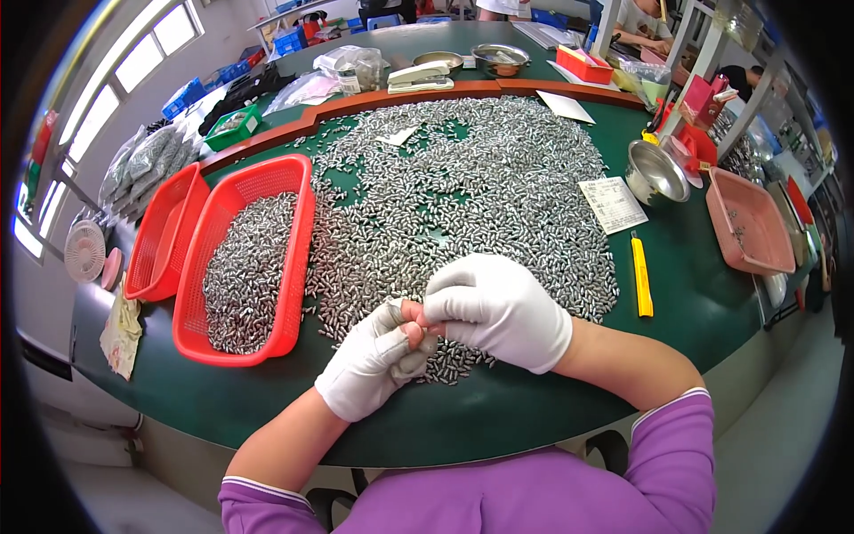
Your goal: Sorting and inspecting small metal hardware pins at a manufacturing workbench.
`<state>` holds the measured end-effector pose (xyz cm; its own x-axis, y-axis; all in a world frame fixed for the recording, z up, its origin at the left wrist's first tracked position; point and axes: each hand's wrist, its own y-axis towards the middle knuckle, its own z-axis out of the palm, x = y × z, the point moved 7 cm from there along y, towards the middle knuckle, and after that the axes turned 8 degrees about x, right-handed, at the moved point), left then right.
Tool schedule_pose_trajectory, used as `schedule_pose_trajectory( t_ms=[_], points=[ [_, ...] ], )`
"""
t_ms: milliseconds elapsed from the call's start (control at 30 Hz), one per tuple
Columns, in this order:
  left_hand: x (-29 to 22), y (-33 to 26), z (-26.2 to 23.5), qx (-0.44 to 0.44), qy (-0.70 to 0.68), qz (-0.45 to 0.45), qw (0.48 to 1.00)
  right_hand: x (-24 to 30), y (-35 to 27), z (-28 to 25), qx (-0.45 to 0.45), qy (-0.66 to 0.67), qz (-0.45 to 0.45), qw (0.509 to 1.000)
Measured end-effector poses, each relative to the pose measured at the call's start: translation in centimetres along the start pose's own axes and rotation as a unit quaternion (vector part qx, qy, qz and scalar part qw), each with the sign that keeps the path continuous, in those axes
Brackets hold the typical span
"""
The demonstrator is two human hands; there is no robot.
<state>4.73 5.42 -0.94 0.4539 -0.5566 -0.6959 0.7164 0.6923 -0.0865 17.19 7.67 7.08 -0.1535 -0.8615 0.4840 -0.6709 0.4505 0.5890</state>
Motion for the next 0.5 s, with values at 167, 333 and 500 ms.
schedule_pose_trajectory(
  t_ms=[167,333,500],
  points=[
    [-0.1,-0.2,0.2,-0.001,-0.002,0.009,1.000,-1.6,-1.0,0.9,0.017,0.135,0.082,0.987],
    [0.2,-0.1,0.4,-0.007,0.001,-0.035,0.999,-1.7,-0.6,0.9,0.068,0.139,0.106,0.982],
    [0.4,-0.1,0.0,0.011,-0.038,-0.030,0.999,-2.3,-0.6,0.5,0.054,0.100,0.128,0.985]
  ],
)
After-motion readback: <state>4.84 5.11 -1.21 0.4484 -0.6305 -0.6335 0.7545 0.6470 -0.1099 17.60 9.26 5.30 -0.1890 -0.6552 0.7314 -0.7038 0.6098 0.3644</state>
